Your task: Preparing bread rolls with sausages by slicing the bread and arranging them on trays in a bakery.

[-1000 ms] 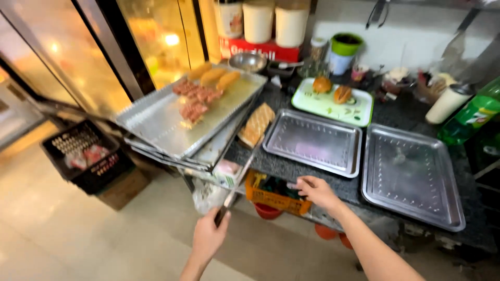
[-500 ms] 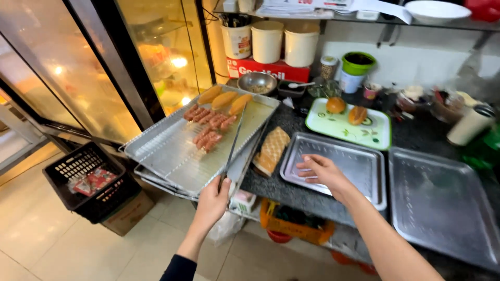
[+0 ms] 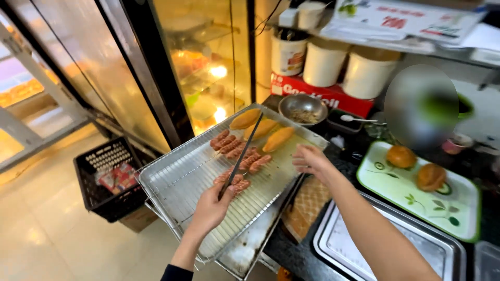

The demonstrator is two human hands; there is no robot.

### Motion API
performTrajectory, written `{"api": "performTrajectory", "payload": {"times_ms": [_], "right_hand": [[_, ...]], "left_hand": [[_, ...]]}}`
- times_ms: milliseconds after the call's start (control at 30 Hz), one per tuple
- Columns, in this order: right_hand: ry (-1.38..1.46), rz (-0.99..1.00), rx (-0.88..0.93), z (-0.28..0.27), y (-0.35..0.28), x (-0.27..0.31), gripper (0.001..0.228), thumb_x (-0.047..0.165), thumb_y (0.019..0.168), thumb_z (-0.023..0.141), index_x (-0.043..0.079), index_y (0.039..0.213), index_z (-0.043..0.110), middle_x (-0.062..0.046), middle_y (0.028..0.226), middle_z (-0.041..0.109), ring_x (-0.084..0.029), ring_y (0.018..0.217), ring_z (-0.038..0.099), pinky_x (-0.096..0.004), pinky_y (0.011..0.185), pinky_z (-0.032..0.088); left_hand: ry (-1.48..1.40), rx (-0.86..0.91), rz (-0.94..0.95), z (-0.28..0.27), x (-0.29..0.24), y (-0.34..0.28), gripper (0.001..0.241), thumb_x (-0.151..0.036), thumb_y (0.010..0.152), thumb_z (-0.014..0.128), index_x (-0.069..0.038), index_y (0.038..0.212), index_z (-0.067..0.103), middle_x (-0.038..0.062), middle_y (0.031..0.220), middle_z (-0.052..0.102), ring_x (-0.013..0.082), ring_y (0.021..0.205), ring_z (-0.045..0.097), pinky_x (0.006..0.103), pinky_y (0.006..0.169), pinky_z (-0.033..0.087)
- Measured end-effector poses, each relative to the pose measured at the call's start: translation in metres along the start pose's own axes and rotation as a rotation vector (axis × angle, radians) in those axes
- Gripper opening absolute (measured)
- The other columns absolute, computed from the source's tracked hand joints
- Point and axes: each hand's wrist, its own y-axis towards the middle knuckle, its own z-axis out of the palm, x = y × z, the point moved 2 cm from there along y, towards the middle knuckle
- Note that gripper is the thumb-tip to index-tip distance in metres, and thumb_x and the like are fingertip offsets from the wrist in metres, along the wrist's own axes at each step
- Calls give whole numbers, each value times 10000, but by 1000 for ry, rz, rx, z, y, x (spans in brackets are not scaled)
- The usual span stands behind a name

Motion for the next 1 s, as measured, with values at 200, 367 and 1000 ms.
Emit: {"api": "performTrajectory", "payload": {"times_ms": [200,367,1000], "right_hand": [[52,127,-157,17,111,-27,554,453,957,635,88,1338,468,-122,1193,620,-259,995,639,-469,806,579],[32,41,-305,19,168,-41,503,418,959,719,6,1219,594,-96,989,631,-239,831,604,-433,700,505],[73,0,-471,73,128,16,677,212,833,765,23,1374,405,-156,1246,606,-293,1054,670,-481,767,602]], "left_hand": [[90,49,-88,-7,34,46,324,-323,978,612,-52,1143,678,157,672,621,253,613,588,393,618,489],[26,135,-138,-25,20,73,351,-322,1000,606,13,978,706,96,623,580,184,553,570,369,563,479],[-264,278,-218,-20,76,133,319,-327,1016,590,-38,984,721,-25,583,492,73,522,456,284,483,380]]}}
